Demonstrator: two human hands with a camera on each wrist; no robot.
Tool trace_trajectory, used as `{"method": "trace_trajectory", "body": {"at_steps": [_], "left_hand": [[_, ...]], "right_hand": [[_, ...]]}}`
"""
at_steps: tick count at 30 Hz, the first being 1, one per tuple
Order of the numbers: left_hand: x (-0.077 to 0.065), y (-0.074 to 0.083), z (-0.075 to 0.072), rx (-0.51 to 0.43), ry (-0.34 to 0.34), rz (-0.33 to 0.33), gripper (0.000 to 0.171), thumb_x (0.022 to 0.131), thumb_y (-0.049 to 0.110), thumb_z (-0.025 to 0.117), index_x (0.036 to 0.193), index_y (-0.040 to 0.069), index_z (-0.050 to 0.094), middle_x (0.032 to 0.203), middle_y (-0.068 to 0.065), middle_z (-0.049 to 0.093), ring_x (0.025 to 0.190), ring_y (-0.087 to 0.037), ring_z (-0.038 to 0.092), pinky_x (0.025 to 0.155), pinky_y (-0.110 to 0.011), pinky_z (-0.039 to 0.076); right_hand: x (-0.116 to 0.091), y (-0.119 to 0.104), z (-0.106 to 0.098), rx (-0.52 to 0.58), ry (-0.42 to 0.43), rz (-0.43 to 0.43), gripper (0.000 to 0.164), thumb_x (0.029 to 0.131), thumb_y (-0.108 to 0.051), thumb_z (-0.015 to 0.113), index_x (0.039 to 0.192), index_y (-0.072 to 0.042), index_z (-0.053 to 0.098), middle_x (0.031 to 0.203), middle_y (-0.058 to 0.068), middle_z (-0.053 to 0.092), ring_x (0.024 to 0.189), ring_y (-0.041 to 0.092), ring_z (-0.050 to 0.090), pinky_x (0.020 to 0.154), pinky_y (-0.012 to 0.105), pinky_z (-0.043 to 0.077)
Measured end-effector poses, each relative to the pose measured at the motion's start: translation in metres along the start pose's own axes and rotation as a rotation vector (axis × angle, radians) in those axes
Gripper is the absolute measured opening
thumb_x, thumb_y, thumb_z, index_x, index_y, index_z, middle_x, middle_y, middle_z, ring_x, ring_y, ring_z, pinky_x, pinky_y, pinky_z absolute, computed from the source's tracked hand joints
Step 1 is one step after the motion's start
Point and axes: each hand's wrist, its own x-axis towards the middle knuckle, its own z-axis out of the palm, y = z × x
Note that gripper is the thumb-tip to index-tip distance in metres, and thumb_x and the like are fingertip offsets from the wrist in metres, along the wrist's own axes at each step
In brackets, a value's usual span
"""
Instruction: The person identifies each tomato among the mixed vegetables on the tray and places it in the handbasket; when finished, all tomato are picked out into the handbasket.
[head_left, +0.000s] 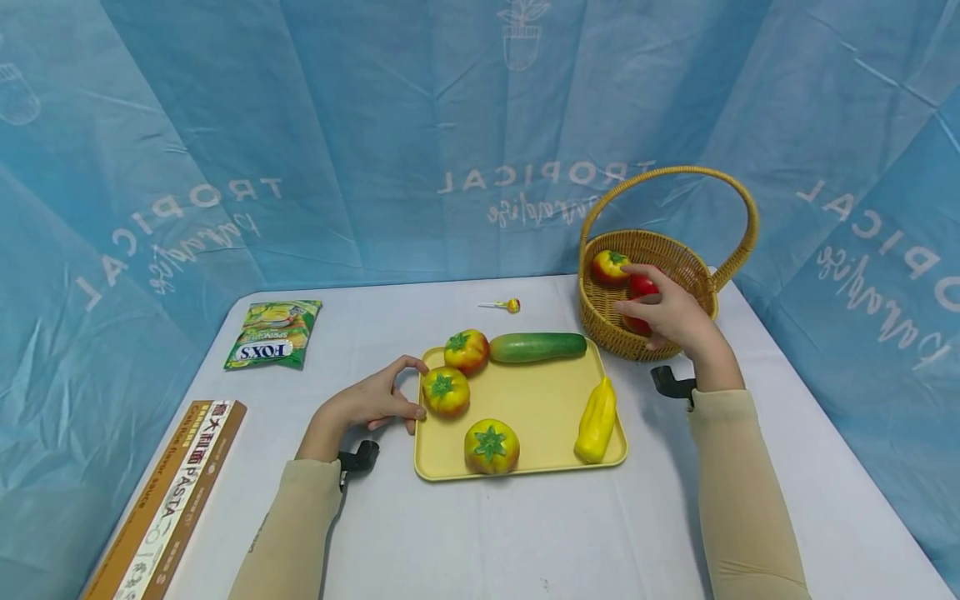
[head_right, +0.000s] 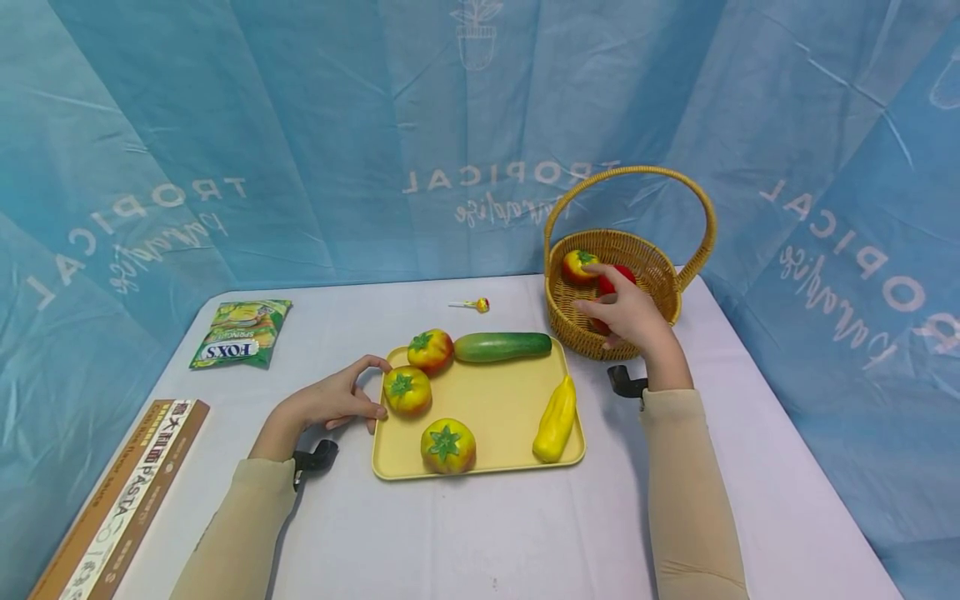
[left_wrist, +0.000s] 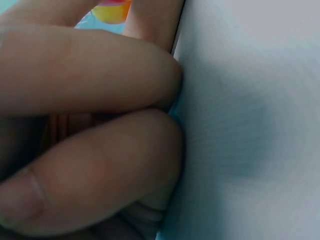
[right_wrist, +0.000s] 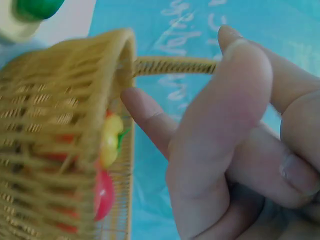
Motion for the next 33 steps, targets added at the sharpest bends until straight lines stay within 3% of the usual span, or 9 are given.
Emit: {"method": "trace_trajectory", "body": {"at_steps": [4,11,13,18,21,24,27,30,33], "left_hand": [[0.0,-0.001,0.0,-0.001,-0.001,-0.001,0.076,0.093,0.033,0.083,0.15,0.022,0.033,0.079,-0.007,0.08,0.038,-0.011,0.037,0.044,-0.023,0.038],[0.0,-0.001,0.0,0.001,0.002,0.0,0.077,0.093,0.033,0.083,0.15,0.022,0.033,0.08,-0.008,0.08,0.038,-0.012,0.036,0.044,-0.023,0.038],[-0.001,-0.001,0.0,-0.001,0.005,0.002,0.076,0.093,0.032,0.083,0.15,0.022,0.034,0.079,-0.009,0.08,0.038,-0.012,0.036,0.043,-0.023,0.038],[-0.001,0.0,0.001,0.006,0.01,0.003,0.075,0.093,0.031,0.083,0.15,0.022,0.034,0.079,-0.008,0.08,0.038,-0.011,0.036,0.044,-0.023,0.038],[-0.002,0.0,0.001,0.01,0.013,0.001,0.075,0.093,0.032,0.083,0.15,0.022,0.035,0.079,-0.008,0.08,0.039,-0.011,0.036,0.044,-0.023,0.038],[-0.003,0.001,0.001,0.005,0.009,0.003,0.074,0.093,0.032,0.083,0.149,0.022,0.035,0.079,-0.008,0.08,0.039,-0.011,0.036,0.044,-0.023,0.038],[-0.003,0.002,0.001,0.0,0.006,0.005,0.074,0.093,0.032,0.083,0.149,0.022,0.035,0.079,-0.008,0.08,0.038,-0.011,0.035,0.044,-0.023,0.037],[-0.003,0.003,0.001,-0.004,0.005,0.004,0.074,0.093,0.031,0.083,0.149,0.022,0.035,0.08,-0.009,0.08,0.038,-0.011,0.035,0.044,-0.023,0.037],[-0.003,0.004,0.001,-0.001,0.005,-0.002,0.073,0.094,0.031,0.082,0.149,0.022,0.035,0.08,-0.008,0.08,0.039,-0.011,0.036,0.044,-0.023,0.038]], "right_hand": [[-0.006,-0.013,0.005,0.014,-0.03,-0.041,0.086,0.097,-0.049,0.075,0.166,-0.037,0.026,0.145,0.024,0.059,0.055,0.022,0.054,0.061,0.043,0.062],[-0.005,-0.04,0.026,0.054,-0.091,-0.159,0.077,0.1,-0.041,0.074,0.164,-0.035,0.033,0.147,0.019,0.06,0.075,0.029,0.063,0.057,0.043,0.06],[-0.003,-0.05,0.033,0.046,-0.112,-0.188,0.074,0.1,-0.039,0.074,0.163,-0.036,0.035,0.147,0.019,0.06,0.065,0.031,0.063,0.056,0.044,0.06],[0.007,-0.072,0.057,0.017,-0.2,-0.235,0.073,0.101,-0.037,0.073,0.163,-0.038,0.035,0.15,0.018,0.058,0.064,0.033,0.064,0.055,0.042,0.06],[0.017,-0.081,0.076,0.031,-0.269,-0.244,0.072,0.1,-0.035,0.075,0.162,-0.039,0.038,0.152,0.018,0.056,0.079,0.026,0.07,0.057,0.044,0.061],[0.026,-0.087,0.095,0.031,-0.332,-0.245,0.072,0.099,-0.036,0.077,0.16,-0.04,0.04,0.153,0.018,0.056,0.072,0.02,0.061,0.06,0.049,0.062],[0.037,-0.09,0.113,-0.003,-0.386,-0.261,0.073,0.098,-0.037,0.077,0.161,-0.039,0.039,0.152,0.018,0.056,0.072,0.028,0.063,0.062,0.054,0.062],[0.044,-0.09,0.128,-0.03,-0.422,-0.262,0.072,0.098,-0.036,0.077,0.16,-0.039,0.04,0.152,0.018,0.056,0.099,0.041,0.072,0.06,0.052,0.061],[0.051,-0.088,0.14,-0.03,-0.449,-0.247,0.07,0.099,-0.034,0.076,0.159,-0.039,0.042,0.155,0.023,0.053,0.119,0.046,0.069,0.054,0.042,0.059]]}}
